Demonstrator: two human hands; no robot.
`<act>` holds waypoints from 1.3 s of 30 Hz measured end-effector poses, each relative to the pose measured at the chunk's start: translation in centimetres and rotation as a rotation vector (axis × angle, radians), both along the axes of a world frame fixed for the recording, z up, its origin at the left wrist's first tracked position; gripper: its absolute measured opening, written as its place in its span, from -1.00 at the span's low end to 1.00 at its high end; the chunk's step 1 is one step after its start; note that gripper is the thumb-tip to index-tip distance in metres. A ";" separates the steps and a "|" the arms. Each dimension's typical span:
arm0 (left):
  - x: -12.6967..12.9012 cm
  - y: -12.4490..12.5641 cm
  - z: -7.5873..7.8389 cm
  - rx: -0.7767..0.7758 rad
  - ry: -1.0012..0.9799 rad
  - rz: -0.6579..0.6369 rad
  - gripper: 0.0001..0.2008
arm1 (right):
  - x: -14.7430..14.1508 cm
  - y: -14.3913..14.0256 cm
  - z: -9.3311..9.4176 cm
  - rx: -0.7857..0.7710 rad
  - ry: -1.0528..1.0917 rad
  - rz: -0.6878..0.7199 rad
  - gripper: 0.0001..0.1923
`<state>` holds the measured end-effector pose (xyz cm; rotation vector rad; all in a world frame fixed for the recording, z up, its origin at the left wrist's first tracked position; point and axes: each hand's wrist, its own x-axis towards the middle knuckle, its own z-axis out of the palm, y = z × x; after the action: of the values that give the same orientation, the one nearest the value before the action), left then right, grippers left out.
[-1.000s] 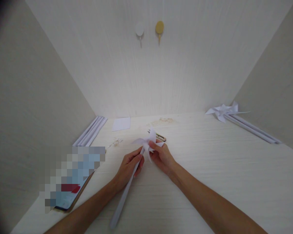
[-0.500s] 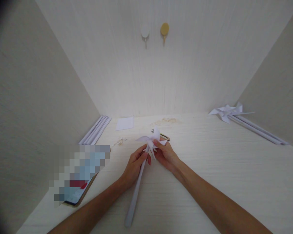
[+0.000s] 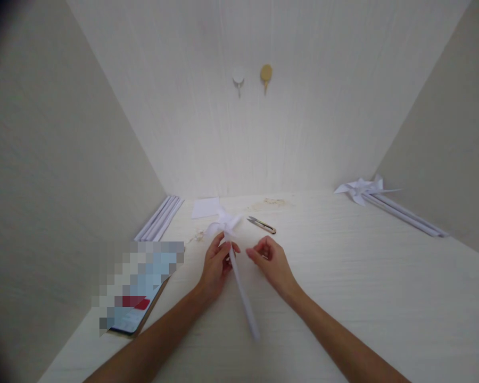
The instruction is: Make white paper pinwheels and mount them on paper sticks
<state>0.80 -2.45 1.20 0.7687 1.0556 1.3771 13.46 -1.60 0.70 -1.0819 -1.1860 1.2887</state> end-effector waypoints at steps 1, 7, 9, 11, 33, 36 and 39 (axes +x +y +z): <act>0.0 0.0 0.0 0.000 -0.006 0.008 -0.61 | 0.2 -0.9 0.0 0.061 -0.160 0.009 -0.71; 0.1 0.0 -0.1 0.053 0.023 -0.014 -0.57 | 0.8 -5.3 0.6 0.098 -0.594 0.118 -0.79; 0.1 -0.1 -0.1 0.069 0.042 -0.047 -0.52 | 1.0 -5.9 0.7 0.108 -0.627 0.089 -0.81; 0.1 -0.2 -0.1 0.089 0.062 -0.090 -0.47 | 1.5 -6.1 0.8 0.113 -0.649 0.057 -0.83; 0.3 -0.1 -0.3 0.090 0.203 -0.148 -0.63 | 25.0 4.8 3.6 0.003 -1.536 -0.498 -0.83; 0.3 -0.1 -0.2 0.084 0.201 -0.152 -0.64 | 25.1 5.5 3.4 -0.042 -1.560 -0.512 -0.84; 0.4 -0.1 -0.1 0.074 0.205 -0.146 -0.65 | 25.2 6.1 3.1 -0.067 -1.569 -0.521 -0.85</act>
<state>1.17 -2.60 1.11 1.0389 1.0882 1.2365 38.64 4.46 3.84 -2.3713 -1.6802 -0.1644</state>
